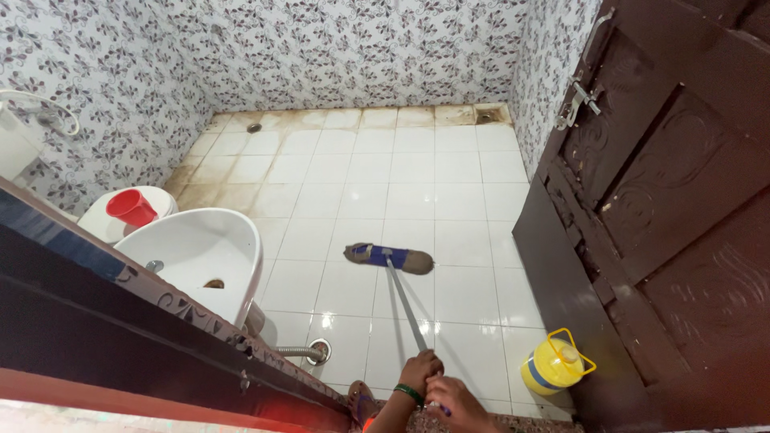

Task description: The person sweeps the tiled floor of a bathroom using a long-handled broom, moving the broom across the surface in a back-and-forth motion.

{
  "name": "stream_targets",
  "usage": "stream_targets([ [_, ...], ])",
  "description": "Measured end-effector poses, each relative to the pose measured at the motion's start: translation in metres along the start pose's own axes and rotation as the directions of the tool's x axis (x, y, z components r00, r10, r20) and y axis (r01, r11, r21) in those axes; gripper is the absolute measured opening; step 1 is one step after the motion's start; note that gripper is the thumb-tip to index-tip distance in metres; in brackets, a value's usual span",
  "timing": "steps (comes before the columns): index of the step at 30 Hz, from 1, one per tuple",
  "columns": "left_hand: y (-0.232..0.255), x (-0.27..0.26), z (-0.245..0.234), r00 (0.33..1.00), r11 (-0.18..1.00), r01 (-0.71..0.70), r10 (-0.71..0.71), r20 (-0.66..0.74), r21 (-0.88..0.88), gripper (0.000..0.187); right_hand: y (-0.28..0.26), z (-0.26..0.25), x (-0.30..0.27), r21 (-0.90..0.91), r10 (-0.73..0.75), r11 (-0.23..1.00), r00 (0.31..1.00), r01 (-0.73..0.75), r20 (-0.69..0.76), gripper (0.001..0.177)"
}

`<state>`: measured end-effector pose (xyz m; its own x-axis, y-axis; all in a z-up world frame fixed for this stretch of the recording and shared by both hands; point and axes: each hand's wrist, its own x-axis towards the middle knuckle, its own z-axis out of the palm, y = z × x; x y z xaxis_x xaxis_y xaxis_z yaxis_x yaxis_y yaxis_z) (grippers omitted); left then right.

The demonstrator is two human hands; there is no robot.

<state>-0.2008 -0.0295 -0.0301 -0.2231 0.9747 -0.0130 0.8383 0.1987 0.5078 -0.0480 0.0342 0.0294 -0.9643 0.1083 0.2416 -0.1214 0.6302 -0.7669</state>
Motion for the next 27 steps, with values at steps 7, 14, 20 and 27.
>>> stream_targets([
  [7, 0.018, -0.039, 0.021, 0.999, 1.000, 0.028, -0.028, 0.041, -0.012, 0.015, -0.022, 0.013, -0.039, -0.054, -0.062, 0.996, 0.996, 0.066, 0.070, 0.031],
  [14, 0.094, -0.062, 0.033, 0.961, 0.986, -0.114, 0.078, -0.264, -0.123, 0.017, -0.063, -0.034, -0.104, -0.019, -0.188, 0.982, 0.974, 0.187, -0.130, 0.039],
  [20, 0.193, -0.098, 0.007, 0.923, 0.946, -0.228, 0.135, -0.362, -0.229, 0.021, -0.129, -0.098, -0.129, 0.075, -0.379, 0.915, 0.907, 0.397, -0.186, 0.052],
  [27, 0.207, -0.087, 0.007, 0.796, 0.758, -0.545, 0.333, -0.506, -0.358, 0.031, -0.146, -0.112, -0.114, 0.187, -0.561, 0.705, 0.700, 0.684, -0.442, 0.041],
])
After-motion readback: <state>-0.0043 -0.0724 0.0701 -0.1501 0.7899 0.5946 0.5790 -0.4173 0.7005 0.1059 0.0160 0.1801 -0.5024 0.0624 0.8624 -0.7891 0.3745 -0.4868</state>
